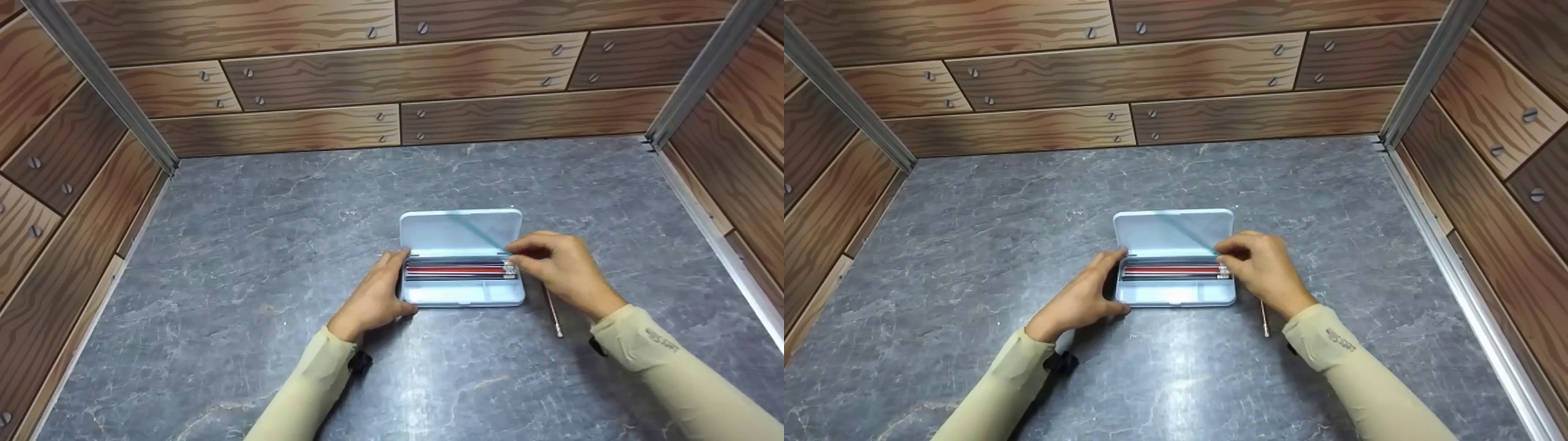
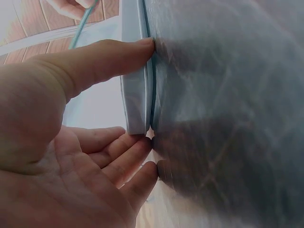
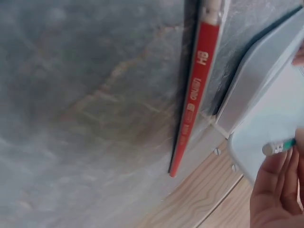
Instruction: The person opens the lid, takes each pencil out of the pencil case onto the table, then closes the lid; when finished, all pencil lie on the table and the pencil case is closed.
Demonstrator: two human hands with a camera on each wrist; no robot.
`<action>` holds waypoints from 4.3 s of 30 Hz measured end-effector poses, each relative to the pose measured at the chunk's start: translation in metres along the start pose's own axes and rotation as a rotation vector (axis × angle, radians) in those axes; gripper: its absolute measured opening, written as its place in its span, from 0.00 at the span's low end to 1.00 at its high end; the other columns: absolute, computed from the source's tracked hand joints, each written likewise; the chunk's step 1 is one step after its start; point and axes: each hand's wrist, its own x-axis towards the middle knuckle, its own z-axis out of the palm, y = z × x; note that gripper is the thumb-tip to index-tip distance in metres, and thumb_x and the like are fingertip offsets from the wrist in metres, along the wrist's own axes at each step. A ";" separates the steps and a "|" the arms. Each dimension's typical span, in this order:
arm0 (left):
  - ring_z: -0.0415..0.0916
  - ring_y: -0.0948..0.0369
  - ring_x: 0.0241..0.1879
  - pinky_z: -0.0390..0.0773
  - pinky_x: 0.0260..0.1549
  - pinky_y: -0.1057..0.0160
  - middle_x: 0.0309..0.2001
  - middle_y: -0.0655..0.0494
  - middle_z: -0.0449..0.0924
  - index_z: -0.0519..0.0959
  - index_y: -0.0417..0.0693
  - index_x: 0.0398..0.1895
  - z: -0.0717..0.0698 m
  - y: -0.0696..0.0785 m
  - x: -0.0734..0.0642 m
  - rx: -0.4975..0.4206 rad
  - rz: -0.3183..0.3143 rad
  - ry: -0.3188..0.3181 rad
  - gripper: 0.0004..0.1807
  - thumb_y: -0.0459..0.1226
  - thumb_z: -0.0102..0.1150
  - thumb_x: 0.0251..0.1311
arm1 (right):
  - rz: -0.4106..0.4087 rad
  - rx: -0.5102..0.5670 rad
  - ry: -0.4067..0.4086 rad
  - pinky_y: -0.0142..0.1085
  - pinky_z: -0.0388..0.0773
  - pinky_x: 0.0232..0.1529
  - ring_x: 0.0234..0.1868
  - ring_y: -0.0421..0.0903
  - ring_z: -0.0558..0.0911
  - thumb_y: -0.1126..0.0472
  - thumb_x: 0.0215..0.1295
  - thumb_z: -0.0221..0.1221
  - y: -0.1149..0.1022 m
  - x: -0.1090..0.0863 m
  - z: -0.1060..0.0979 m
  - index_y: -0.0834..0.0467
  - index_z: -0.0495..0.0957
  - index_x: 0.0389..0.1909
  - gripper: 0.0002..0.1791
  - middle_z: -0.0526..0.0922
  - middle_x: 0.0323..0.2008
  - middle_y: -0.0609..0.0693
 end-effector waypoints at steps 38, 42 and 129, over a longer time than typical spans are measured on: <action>0.72 0.44 0.77 0.71 0.84 0.46 0.78 0.39 0.72 0.60 0.36 0.88 0.012 -0.021 0.006 0.025 0.049 0.033 0.61 0.32 0.84 0.51 | 0.555 -0.033 -0.098 0.28 0.85 0.30 0.29 0.35 0.88 0.59 0.66 0.77 0.033 -0.053 -0.031 0.69 0.92 0.50 0.19 0.96 0.37 0.53; 0.71 0.43 0.78 0.70 0.84 0.44 0.78 0.38 0.71 0.60 0.33 0.87 0.008 -0.014 0.003 0.000 0.042 0.017 0.60 0.31 0.83 0.52 | 0.573 0.022 -0.112 0.28 0.89 0.31 0.29 0.34 0.90 0.61 0.67 0.76 0.032 -0.053 -0.031 0.72 0.91 0.49 0.18 0.96 0.37 0.54; 0.70 0.43 0.80 0.68 0.85 0.45 0.80 0.38 0.69 0.58 0.34 0.88 0.000 0.000 -0.002 -0.003 -0.005 -0.002 0.59 0.28 0.81 0.53 | -0.264 -0.185 -0.261 0.48 0.90 0.50 0.44 0.48 0.91 0.69 0.67 0.74 -0.008 0.023 0.037 0.56 0.95 0.44 0.08 0.94 0.41 0.48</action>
